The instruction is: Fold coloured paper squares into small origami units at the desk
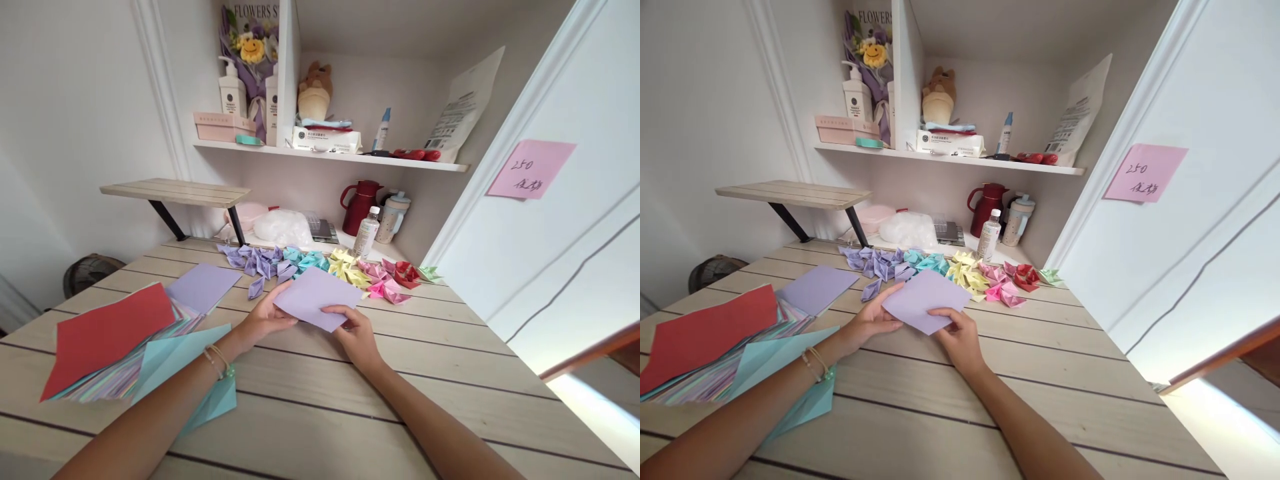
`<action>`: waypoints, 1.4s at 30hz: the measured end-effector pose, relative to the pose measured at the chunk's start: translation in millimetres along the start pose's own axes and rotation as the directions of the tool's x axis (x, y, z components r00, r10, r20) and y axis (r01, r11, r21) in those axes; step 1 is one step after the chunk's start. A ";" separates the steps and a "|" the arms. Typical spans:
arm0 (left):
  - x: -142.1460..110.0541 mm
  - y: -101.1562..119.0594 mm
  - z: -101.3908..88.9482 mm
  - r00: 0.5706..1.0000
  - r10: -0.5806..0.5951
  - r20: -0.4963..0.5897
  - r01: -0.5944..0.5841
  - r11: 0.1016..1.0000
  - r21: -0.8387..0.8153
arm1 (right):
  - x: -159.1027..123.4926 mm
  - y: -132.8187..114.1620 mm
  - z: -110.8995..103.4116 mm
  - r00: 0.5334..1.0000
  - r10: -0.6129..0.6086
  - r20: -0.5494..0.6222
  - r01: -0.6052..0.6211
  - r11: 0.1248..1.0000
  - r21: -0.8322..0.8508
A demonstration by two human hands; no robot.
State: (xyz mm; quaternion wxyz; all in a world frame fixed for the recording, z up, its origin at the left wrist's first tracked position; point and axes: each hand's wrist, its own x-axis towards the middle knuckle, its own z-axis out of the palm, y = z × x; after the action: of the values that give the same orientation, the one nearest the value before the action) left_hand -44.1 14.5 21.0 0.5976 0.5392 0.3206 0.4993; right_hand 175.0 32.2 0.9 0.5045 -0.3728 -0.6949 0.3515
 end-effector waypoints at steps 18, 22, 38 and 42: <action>2.8 -10.9 -2.1 0.976 -0.036 -0.215 0.116 0.922 0.370 | 8.2 2.4 2.8 0.963 0.269 -0.001 -0.262 0.939 0.225; 1.0 -6.3 0.8 0.980 0.024 -0.196 0.037 0.952 0.303 | 7.7 4.8 1.4 0.958 0.280 0.056 -0.285 0.923 0.259; 0.1 -3.6 -2.5 0.975 -0.221 0.036 0.196 0.919 0.344 | 6.8 2.2 8.9 0.969 0.234 0.083 -0.246 0.861 0.446; -2.2 -2.9 3.0 0.975 -0.224 0.006 0.208 0.915 0.346 | -1.7 -10.6 14.9 0.974 0.217 0.066 -0.226 0.908 0.352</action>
State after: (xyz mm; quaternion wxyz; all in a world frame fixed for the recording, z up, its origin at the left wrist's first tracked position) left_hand -41.2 11.7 18.5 0.5530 0.6078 0.4466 0.3541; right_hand 159.3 24.0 5.8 0.5118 -0.3470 -0.5789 0.5315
